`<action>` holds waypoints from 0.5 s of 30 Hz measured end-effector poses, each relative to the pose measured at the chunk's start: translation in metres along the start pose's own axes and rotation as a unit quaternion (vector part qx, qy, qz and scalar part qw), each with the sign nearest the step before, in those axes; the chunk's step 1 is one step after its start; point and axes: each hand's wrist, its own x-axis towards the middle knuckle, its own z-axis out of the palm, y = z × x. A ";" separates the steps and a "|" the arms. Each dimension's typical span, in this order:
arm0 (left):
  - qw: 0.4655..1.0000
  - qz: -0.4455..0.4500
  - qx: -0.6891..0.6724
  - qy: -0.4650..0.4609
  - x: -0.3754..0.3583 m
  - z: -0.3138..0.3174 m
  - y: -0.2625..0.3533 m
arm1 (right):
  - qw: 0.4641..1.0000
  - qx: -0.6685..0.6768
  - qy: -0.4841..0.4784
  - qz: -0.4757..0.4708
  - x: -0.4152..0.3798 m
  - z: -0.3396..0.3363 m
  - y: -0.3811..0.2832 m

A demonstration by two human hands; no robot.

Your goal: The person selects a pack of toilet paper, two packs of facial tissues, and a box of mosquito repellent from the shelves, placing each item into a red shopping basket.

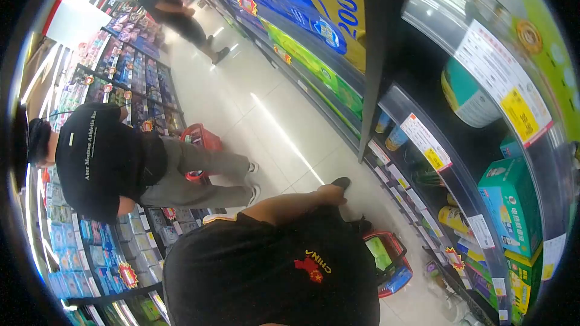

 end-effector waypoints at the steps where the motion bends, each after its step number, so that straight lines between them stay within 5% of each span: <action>1: 1.000 0.006 0.010 -0.001 -0.005 0.002 0.009 | 1.000 0.004 -0.004 0.003 0.003 -0.002 0.001; 15: 0.999 -0.031 -0.007 0.034 -0.009 -0.005 -0.008 | 0.997 0.059 -0.011 0.056 0.015 -0.008 0.010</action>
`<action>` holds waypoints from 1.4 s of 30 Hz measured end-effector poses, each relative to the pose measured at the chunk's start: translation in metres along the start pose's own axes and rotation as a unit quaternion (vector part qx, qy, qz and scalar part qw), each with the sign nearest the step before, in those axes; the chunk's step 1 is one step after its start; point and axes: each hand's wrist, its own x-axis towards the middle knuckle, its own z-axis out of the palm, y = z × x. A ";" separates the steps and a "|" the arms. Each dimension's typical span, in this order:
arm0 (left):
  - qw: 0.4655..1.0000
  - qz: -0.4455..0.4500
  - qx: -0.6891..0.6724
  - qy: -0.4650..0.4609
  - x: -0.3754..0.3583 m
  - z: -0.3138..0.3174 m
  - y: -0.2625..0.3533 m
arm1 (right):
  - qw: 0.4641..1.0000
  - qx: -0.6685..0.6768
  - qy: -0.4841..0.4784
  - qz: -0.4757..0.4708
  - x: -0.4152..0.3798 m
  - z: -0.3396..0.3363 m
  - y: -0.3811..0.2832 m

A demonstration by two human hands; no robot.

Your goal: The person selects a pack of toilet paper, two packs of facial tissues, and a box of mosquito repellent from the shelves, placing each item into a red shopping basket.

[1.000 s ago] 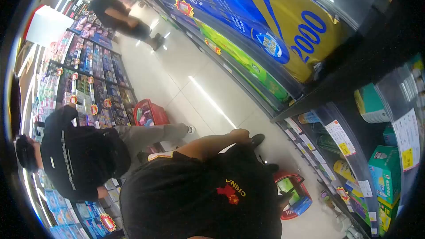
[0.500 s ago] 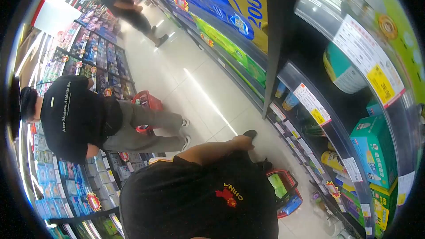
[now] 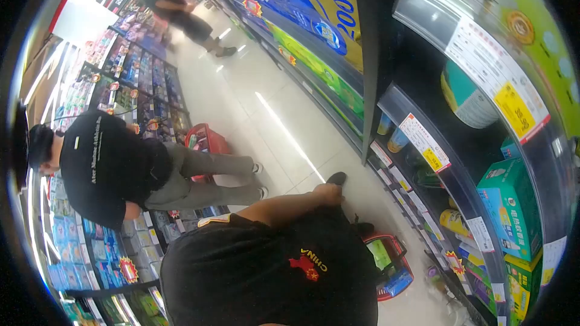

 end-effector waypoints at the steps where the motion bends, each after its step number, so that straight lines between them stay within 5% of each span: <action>1: 1.000 0.007 0.004 -0.007 0.005 -0.004 -0.003 | 1.000 0.005 0.005 0.002 -0.001 0.002 0.001; 12: 0.991 0.102 0.071 -0.042 0.086 -0.111 -0.125 | 0.980 0.188 0.047 -0.038 -0.014 0.073 0.057; 13: 0.997 0.068 0.025 -0.039 0.082 -0.133 -0.143 | 0.962 0.254 0.012 0.097 -0.016 0.085 0.050; 15: 0.993 0.064 0.097 -0.034 0.089 -0.156 -0.179 | 0.985 0.156 0.053 0.053 -0.081 0.129 -0.016; 20: 0.990 0.056 0.130 0.020 0.141 -0.146 -0.301 | 0.988 0.115 0.071 0.072 -0.107 0.143 -0.013; 23: 0.993 0.045 0.113 0.009 0.112 -0.161 -0.267 | 0.987 0.122 0.067 0.076 -0.111 0.132 0.005; 32: 0.854 0.379 0.351 -0.063 0.087 -0.108 -0.174 | 0.975 -0.031 0.218 -0.007 -0.063 0.137 0.060; 33: 0.855 0.383 0.346 -0.051 0.091 -0.109 -0.171 | 0.982 -0.031 0.184 0.015 -0.079 0.136 0.041; 35: 0.860 0.387 0.332 -0.028 0.094 -0.108 -0.163 | 0.942 -0.098 0.310 -0.081 -0.069 0.137 0.049; 37: 0.882 0.382 0.274 0.017 0.097 -0.097 -0.164 | 0.974 -0.022 0.217 -0.069 -0.085 0.109 0.031; 40: 0.963 0.212 0.167 -0.013 0.087 -0.068 -0.141 | 0.984 0.032 0.171 -0.050 -0.057 0.076 0.064; 42: 0.931 0.284 0.228 -0.018 0.075 -0.040 -0.119 | 0.988 0.056 0.143 -0.030 -0.087 0.049 0.034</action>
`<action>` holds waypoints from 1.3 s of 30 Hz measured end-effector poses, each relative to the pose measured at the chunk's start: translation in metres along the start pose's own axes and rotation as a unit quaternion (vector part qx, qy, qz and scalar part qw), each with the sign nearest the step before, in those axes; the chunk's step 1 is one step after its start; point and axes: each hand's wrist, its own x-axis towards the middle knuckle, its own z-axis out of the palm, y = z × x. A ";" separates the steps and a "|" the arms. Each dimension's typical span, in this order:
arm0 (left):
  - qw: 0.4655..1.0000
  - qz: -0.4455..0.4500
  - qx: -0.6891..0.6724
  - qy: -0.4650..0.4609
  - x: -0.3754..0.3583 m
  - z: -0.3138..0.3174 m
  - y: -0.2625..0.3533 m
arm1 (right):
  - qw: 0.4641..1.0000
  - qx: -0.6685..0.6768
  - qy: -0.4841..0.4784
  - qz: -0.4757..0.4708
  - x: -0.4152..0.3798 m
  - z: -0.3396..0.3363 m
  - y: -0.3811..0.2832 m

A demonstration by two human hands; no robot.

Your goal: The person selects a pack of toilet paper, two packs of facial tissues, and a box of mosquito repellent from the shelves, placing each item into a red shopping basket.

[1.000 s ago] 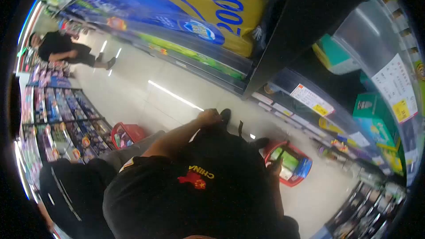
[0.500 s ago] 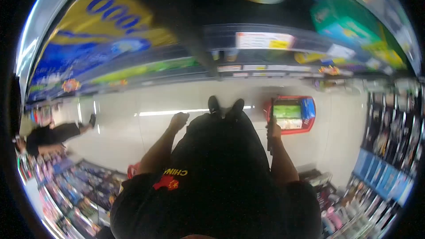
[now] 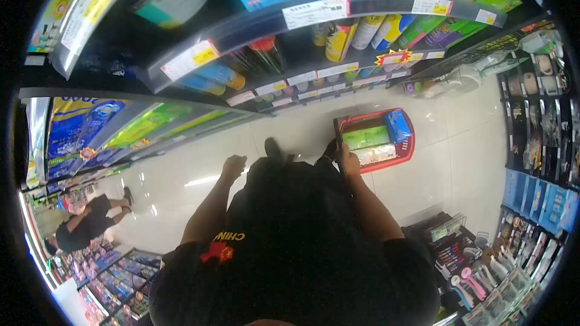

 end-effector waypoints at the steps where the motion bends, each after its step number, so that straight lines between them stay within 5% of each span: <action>1: 0.996 0.064 0.057 0.006 0.001 0.008 0.017 | 1.000 0.008 -0.015 0.010 -0.015 -0.014 -0.023; 2: 0.986 0.123 0.108 -0.011 0.006 0.007 0.043 | 0.998 0.044 -0.034 0.019 -0.026 -0.025 -0.040; 3: 0.995 0.080 0.064 -0.012 0.009 0.022 0.062 | 0.999 0.032 -0.040 0.013 -0.020 -0.028 -0.038; 4: 0.998 -0.057 0.003 -0.011 0.018 0.049 0.066 | 0.999 0.019 -0.044 0.006 -0.016 -0.032 -0.034; 11: 0.990 -0.082 -0.115 0.013 0.020 0.003 0.162 | 0.995 0.064 -0.078 0.020 -0.003 -0.055 -0.036; 12: 0.998 0.021 -0.051 0.036 0.034 0.039 0.131 | 0.992 0.085 -0.089 -0.032 -0.001 -0.055 -0.030; 18: 0.994 -0.085 -0.005 -0.072 0.046 0.046 0.139 | 0.980 0.081 -0.174 0.045 0.024 -0.080 -0.017; 22: 0.986 -0.115 -0.006 -0.123 0.064 0.073 0.128 | 0.987 0.019 -0.119 -0.106 0.048 -0.076 0.028; 24: 0.981 -0.045 0.044 -0.184 0.075 0.064 0.131 | 0.991 0.030 -0.122 -0.038 0.037 -0.081 0.017; 25: 0.987 -0.037 0.027 -0.154 0.058 0.015 0.170 | 0.988 0.059 -0.140 0.035 0.026 -0.087 -0.001; 31: 0.996 -0.019 -0.083 -0.039 0.081 0.038 0.131 | 0.963 0.142 -0.179 0.143 -0.018 -0.091 -0.042; 34: 0.976 -0.122 -0.171 -0.055 0.082 -0.016 0.165 | 0.967 0.135 -0.160 0.148 -0.031 -0.086 -0.032; 39: 0.978 -0.100 -0.166 -0.083 0.098 -0.019 0.156 | 0.990 0.048 -0.085 0.099 -0.046 -0.082 -0.052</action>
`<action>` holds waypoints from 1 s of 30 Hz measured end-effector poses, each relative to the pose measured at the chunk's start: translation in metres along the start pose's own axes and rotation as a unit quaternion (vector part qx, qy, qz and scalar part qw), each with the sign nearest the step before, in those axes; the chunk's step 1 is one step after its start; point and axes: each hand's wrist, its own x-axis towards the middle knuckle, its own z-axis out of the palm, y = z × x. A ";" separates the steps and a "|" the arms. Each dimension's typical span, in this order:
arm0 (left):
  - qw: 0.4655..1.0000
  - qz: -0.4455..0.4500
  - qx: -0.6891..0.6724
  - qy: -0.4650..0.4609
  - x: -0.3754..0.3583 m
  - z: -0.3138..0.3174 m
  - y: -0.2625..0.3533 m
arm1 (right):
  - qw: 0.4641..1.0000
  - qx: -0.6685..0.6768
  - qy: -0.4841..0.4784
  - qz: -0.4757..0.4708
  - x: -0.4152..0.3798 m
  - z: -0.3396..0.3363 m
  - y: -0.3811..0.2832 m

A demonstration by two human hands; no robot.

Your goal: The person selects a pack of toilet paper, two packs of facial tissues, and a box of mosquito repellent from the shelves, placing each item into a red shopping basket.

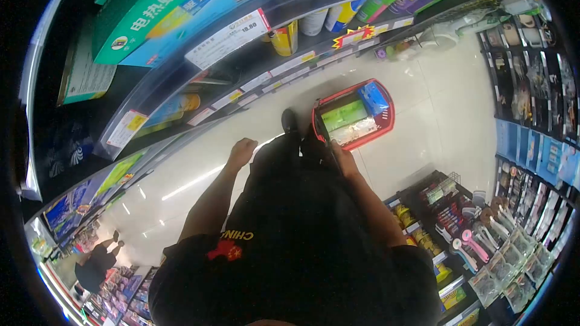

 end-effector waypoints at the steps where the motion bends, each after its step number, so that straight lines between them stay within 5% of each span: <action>1: 1.000 0.002 0.006 -0.006 0.000 -0.001 -0.002 | 1.000 -0.004 0.000 -0.007 0.002 0.001 0.001; 11: 1.000 0.008 0.020 0.002 0.007 -0.005 -0.015 | 0.982 -0.151 0.089 -0.068 0.056 -0.004 0.043; 16: 0.999 0.016 -0.036 0.012 0.008 0.016 0.008 | 0.984 -0.161 0.019 -0.070 0.054 -0.028 0.022; 22: 0.983 0.142 -0.072 -0.090 -0.004 0.055 0.149 | 0.980 -0.179 -0.034 -0.080 0.063 -0.059 0.005; 26: 0.958 0.277 -0.013 -0.074 -0.037 0.075 0.252 | 0.977 -0.184 -0.065 -0.092 0.066 -0.082 -0.007; 30: 0.937 0.295 0.087 -0.166 -0.047 0.093 0.287 | 0.982 -0.108 -0.081 -0.132 0.082 -0.101 -0.003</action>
